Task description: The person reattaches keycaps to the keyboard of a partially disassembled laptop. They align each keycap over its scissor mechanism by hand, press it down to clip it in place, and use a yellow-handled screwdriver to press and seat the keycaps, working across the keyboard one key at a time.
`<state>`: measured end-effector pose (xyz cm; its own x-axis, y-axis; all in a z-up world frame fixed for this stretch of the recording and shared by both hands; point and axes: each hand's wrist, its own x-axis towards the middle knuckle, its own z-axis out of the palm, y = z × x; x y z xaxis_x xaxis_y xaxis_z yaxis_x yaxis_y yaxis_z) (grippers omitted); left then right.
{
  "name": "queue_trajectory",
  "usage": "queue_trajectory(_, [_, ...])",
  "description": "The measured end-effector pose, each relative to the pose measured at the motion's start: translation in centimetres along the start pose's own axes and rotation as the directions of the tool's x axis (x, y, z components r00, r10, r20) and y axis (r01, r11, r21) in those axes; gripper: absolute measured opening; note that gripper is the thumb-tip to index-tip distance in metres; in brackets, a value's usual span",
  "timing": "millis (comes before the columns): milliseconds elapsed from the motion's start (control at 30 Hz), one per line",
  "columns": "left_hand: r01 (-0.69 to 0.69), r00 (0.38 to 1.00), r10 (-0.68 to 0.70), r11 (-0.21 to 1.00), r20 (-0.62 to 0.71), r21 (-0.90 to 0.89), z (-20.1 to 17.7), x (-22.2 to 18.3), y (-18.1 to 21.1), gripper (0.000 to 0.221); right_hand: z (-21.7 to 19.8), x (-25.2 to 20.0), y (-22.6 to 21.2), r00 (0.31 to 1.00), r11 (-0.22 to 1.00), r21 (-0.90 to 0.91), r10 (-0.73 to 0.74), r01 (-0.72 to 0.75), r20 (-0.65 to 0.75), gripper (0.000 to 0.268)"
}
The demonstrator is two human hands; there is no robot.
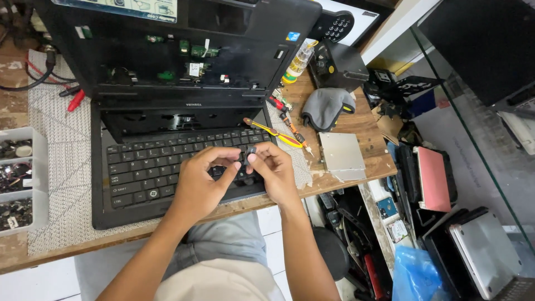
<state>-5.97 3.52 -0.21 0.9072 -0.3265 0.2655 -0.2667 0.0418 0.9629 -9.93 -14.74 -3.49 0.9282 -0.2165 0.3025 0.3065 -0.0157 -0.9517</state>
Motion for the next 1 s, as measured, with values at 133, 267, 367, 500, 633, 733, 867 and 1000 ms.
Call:
queue_trajectory(133, [0.014, 0.999, -0.014, 1.0, 0.029, 0.011, 0.0, -0.2, 0.4, 0.026, 0.2, 0.0, -0.5, 0.999, 0.998, 0.048, 0.034, -0.034, 0.004, 0.013])
queue_trajectory(267, [0.005, 0.999, -0.007, 0.999, 0.052, 0.038, -0.1, -0.3, 1.0, 0.026, 0.1, -0.3, -0.4, 1.0, 0.996, 0.09, 0.024, -0.023, -0.006, 0.014])
queue_trajectory(367, [0.009, 0.999, -0.009, 1.0, 0.034, 0.01, 0.0, -0.1, 0.7, 0.023, -0.1, -0.2, -0.1, 1.0, 0.993, 0.116, 0.011, -0.01, -0.008, 0.021])
queue_trajectory(500, [0.037, 0.999, -0.037, 0.999, 0.004, -0.012, 0.0, -0.1, 0.4, 0.018, 0.0, -0.2, -0.4, 1.0, 0.996, 0.079, -0.028, 0.029, -0.005, 0.035])
queue_trajectory(633, [0.039, 0.999, -0.039, 0.999, -0.017, -0.016, 0.1, -0.2, 0.5, 0.017, 0.1, -0.3, -0.7, 1.0, 0.999, 0.049, -0.022, 0.022, -0.01, 0.029])
queue_trajectory(733, [0.034, 0.999, -0.035, 0.999, -0.026, -0.022, 0.2, -0.2, 0.0, 0.015, 0.1, -0.3, -1.1, 0.999, 0.998, 0.05, -0.036, 0.035, 0.018, 0.034])
queue_trajectory(867, [0.038, 0.999, -0.039, 0.999, -0.022, -0.016, 0.2, -0.1, 0.4, 0.013, -0.1, -0.1, -0.9, 0.999, 1.0, -0.009, -0.023, 0.023, 0.031, 0.033])
queue_trajectory(1000, [0.058, 0.998, -0.058, 0.998, -0.018, 0.007, 0.3, 0.2, 0.1, 0.011, 0.4, 0.5, -2.1, 0.999, 0.989, -0.141, -0.05, 0.049, -0.007, 0.025])
